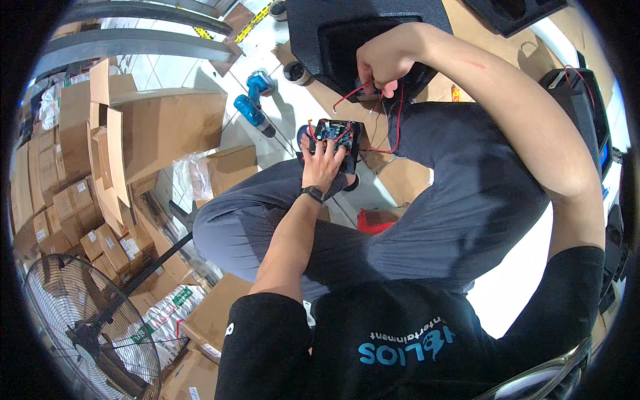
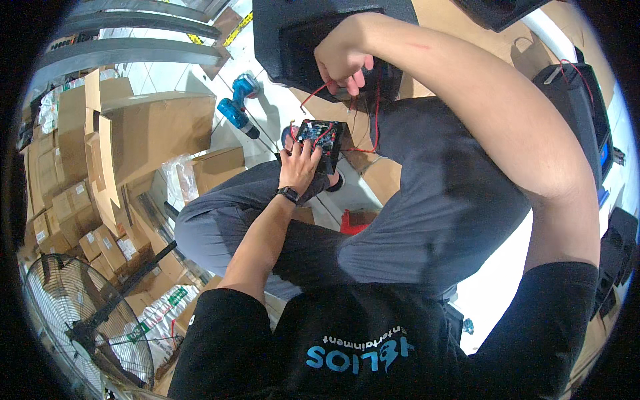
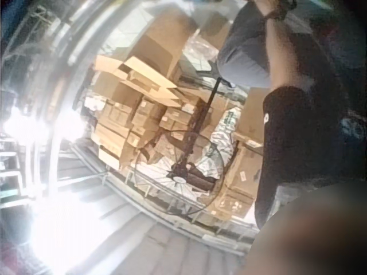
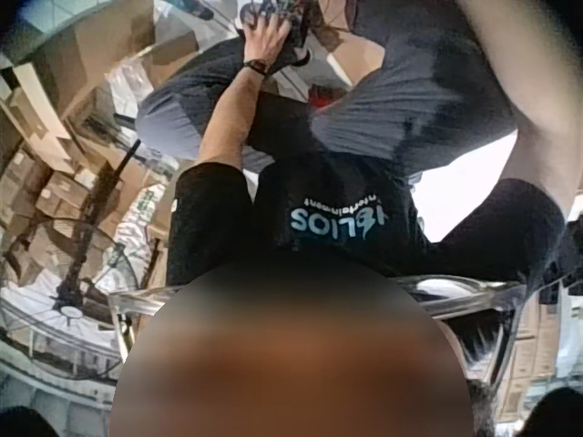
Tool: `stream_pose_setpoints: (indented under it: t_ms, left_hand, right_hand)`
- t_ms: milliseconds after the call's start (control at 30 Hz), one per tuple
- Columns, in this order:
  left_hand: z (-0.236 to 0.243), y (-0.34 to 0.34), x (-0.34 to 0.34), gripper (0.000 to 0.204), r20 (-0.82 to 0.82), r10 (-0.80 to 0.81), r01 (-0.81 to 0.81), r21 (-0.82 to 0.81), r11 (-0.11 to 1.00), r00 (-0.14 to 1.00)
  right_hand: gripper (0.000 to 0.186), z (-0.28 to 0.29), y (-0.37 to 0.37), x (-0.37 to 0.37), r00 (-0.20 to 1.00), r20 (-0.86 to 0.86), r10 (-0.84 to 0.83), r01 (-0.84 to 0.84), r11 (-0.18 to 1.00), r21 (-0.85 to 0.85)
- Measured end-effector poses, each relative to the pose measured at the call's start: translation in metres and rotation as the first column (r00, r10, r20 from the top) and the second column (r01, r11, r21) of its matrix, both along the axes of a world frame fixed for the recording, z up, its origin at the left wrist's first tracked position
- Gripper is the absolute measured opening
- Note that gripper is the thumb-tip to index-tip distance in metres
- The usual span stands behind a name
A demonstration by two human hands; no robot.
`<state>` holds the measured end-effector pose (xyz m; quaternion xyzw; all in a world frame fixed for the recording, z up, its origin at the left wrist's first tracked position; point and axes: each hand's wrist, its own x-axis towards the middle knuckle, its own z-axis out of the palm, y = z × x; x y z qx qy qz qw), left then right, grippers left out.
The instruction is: The person sits on the floor and works on a small electronic device, connecting wires and using a lighter to heat and seal wire connections. The person handles the circuit board and wires directly, then uses the lighter to apply heat to the wire ends.
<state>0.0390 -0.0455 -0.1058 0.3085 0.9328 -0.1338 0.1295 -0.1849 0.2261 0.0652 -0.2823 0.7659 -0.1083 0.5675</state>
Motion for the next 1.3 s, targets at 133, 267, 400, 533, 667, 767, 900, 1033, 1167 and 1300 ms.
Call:
stream_pose_setpoints:
  t_ms: [133,267,400,533,667,767,900,1033,1167,1300]
  left_hand:
    - [0.006,0.011,0.015,0.041,0.048,0.128,-0.129,0.022,0.991,0.991]
    - [0.039,0.019,0.001,0.071,0.302,0.354,-0.381,0.034,0.924,0.885]
    - [0.093,0.009,-0.063,0.049,0.594,0.409,-0.547,0.062,0.835,0.693]
    - [0.141,0.016,-0.074,0.033,0.476,0.338,-0.584,0.647,0.491,0.812]
    - [0.154,0.037,-0.080,0.031,0.661,0.202,-0.655,0.561,0.506,0.723]
    - [0.154,0.047,-0.072,0.029,0.812,0.138,-0.777,0.473,0.415,0.568]
    - [0.162,0.040,-0.062,0.024,0.901,-0.041,-0.817,0.410,0.406,0.432]
    - [0.163,0.034,-0.059,0.018,0.942,-0.147,-0.880,0.334,0.337,0.302]
    - [0.158,0.037,-0.057,0.013,0.965,-0.215,-0.957,0.195,0.213,0.149]
    - [0.164,0.038,-0.059,0.018,0.972,-0.229,-0.964,0.105,0.243,0.048]
  right_hand:
    - [0.037,-0.001,0.000,0.004,0.994,-0.018,-0.108,0.106,0.990,-0.097]
    - [0.029,-0.004,0.000,0.007,0.995,0.008,-0.100,0.100,0.980,-0.171]
    - [0.028,-0.014,0.006,0.008,0.997,-0.005,-0.073,0.070,0.976,-0.205]
    - [0.028,-0.017,0.009,0.009,0.992,0.011,-0.123,0.122,0.958,-0.261]
    - [0.026,-0.004,0.001,0.008,0.997,0.006,-0.072,0.071,0.979,-0.191]
    - [0.038,0.027,0.020,-0.004,0.938,-0.265,0.224,-0.316,0.865,-0.389]
    - [0.035,0.062,0.126,0.011,0.930,-0.153,-0.333,0.013,0.449,-0.893]
    - [0.022,-0.016,0.231,0.080,0.509,0.356,-0.784,0.753,0.205,-0.625]
    - [0.029,-0.220,0.227,0.154,-0.168,-0.130,-0.977,0.867,-0.083,-0.492]
    - [0.053,-0.343,0.216,0.204,-0.209,-0.540,-0.815,0.881,0.083,-0.467]
